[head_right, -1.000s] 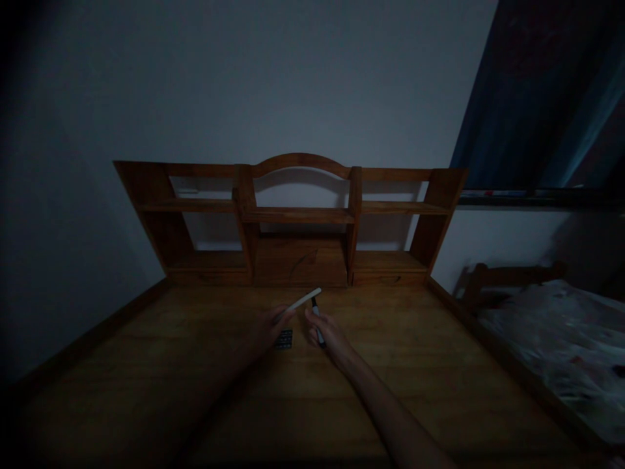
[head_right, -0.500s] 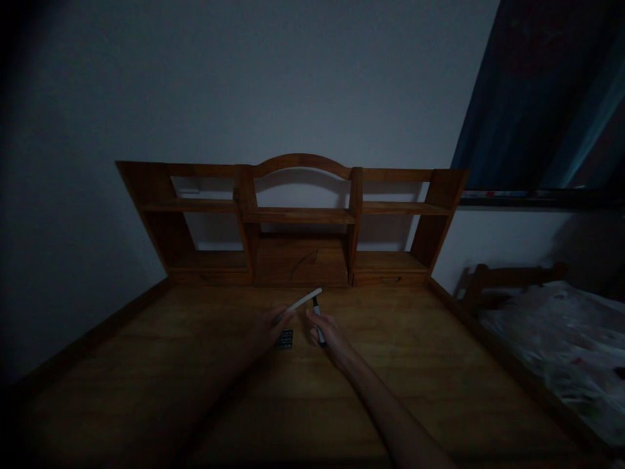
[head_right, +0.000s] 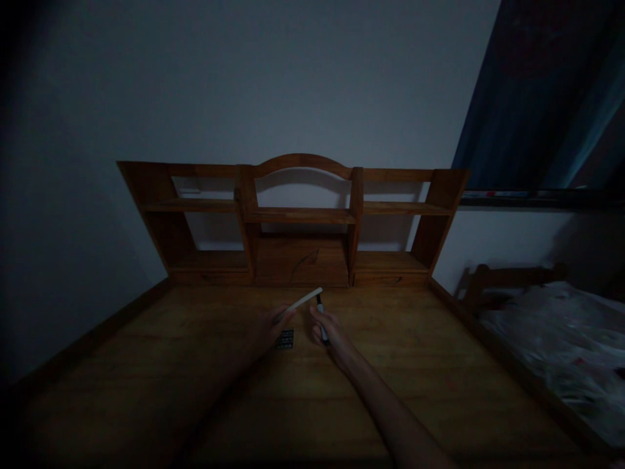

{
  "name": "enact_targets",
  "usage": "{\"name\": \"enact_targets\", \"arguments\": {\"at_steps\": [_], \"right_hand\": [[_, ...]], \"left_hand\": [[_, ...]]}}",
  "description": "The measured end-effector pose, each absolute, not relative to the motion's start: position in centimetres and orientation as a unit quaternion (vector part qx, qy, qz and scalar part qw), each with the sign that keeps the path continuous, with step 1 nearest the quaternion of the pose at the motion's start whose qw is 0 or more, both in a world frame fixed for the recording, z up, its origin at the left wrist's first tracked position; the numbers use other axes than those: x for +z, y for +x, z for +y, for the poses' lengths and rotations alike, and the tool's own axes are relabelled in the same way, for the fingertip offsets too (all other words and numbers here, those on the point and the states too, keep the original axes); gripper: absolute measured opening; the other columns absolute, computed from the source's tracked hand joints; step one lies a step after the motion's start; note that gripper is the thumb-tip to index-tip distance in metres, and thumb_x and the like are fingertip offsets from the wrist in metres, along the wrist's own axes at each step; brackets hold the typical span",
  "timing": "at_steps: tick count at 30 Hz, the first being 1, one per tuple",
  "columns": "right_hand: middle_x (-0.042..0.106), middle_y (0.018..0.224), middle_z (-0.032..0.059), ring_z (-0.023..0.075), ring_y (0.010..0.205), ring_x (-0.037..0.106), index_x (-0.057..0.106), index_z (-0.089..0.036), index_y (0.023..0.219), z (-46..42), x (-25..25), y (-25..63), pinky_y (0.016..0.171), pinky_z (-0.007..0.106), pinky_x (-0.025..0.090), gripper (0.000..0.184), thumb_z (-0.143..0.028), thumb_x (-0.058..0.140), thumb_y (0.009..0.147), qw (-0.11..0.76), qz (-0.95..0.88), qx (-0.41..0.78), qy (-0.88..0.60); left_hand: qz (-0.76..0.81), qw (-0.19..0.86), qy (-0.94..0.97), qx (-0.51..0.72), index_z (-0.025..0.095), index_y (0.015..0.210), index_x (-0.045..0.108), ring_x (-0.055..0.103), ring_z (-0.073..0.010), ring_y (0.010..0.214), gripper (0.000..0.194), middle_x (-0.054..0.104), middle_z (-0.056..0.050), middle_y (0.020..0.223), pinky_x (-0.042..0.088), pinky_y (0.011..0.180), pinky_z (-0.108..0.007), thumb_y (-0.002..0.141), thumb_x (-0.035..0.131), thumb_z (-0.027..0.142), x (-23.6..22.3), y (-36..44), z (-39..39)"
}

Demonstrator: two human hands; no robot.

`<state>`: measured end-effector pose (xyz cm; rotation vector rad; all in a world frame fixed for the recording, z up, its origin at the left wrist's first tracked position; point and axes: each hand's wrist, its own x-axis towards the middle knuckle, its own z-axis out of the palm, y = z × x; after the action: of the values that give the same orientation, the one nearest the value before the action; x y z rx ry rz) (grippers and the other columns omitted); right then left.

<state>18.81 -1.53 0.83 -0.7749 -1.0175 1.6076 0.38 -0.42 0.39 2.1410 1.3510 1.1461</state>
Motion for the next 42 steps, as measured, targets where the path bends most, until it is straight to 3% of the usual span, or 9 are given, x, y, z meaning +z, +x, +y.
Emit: {"name": "enact_targets", "arguments": {"at_steps": [5,13,20,26,42], "right_hand": [[0.032,0.038,-0.0097,0.0052,0.033,0.024,0.043,-0.020,0.056,-1.8,0.2,18.4,0.037,0.022,0.014,0.042,-0.052,0.066,0.071,0.480,-0.470,0.665,-0.326],[0.028,0.043,-0.0111,0.0045,0.035,0.020,0.042,-0.020,0.060,-1.8,1.0,18.9,0.035,0.022,0.013,0.040,-0.046,0.068,0.072,0.516,-0.423,0.686,-0.291],[0.035,0.042,-0.0088,0.0047,0.035,0.027,0.048,-0.018,0.063,-1.7,-0.2,18.5,0.037,0.021,0.016,0.039,-0.050,0.065,0.075,0.458,-0.491,0.666,-0.326],[0.029,0.043,-0.0105,0.0043,0.034,0.023,0.043,-0.019,0.060,-1.3,0.2,19.1,0.036,0.022,0.013,0.039,-0.046,0.068,0.074,0.512,-0.438,0.673,-0.304],[0.027,0.044,-0.0118,0.0032,0.034,0.017,0.040,-0.019,0.059,-1.3,0.9,19.6,0.035,0.021,0.010,0.040,-0.040,0.073,0.070,0.535,-0.375,0.713,-0.253]], "left_hand": [[0.485,0.181,0.765,0.382,0.022,0.097,0.064,0.061,-0.0158,0.079,0.039,0.067,-0.002,0.089,0.045,0.077,-0.025,0.090,0.037,0.049,0.4,0.3,-0.5],[0.478,0.184,0.763,0.395,0.022,0.097,0.063,0.061,-0.0153,0.079,0.038,0.066,0.000,0.089,0.045,0.074,-0.025,0.090,0.037,0.049,0.4,0.5,-0.5],[0.466,0.184,0.772,0.392,0.024,0.101,0.063,0.061,-0.0151,0.084,0.037,0.066,0.000,0.094,0.044,0.079,-0.025,0.091,0.037,0.048,-0.4,0.3,-0.1],[0.467,0.181,0.768,0.400,0.022,0.097,0.063,0.061,-0.0144,0.078,0.038,0.066,0.000,0.088,0.045,0.072,-0.023,0.091,0.037,0.049,0.3,0.5,-0.5],[0.494,0.165,0.758,0.393,0.021,0.097,0.063,0.060,-0.0148,0.078,0.040,0.066,-0.001,0.089,0.044,0.073,-0.024,0.090,0.037,0.050,0.0,0.4,-0.2]]}}
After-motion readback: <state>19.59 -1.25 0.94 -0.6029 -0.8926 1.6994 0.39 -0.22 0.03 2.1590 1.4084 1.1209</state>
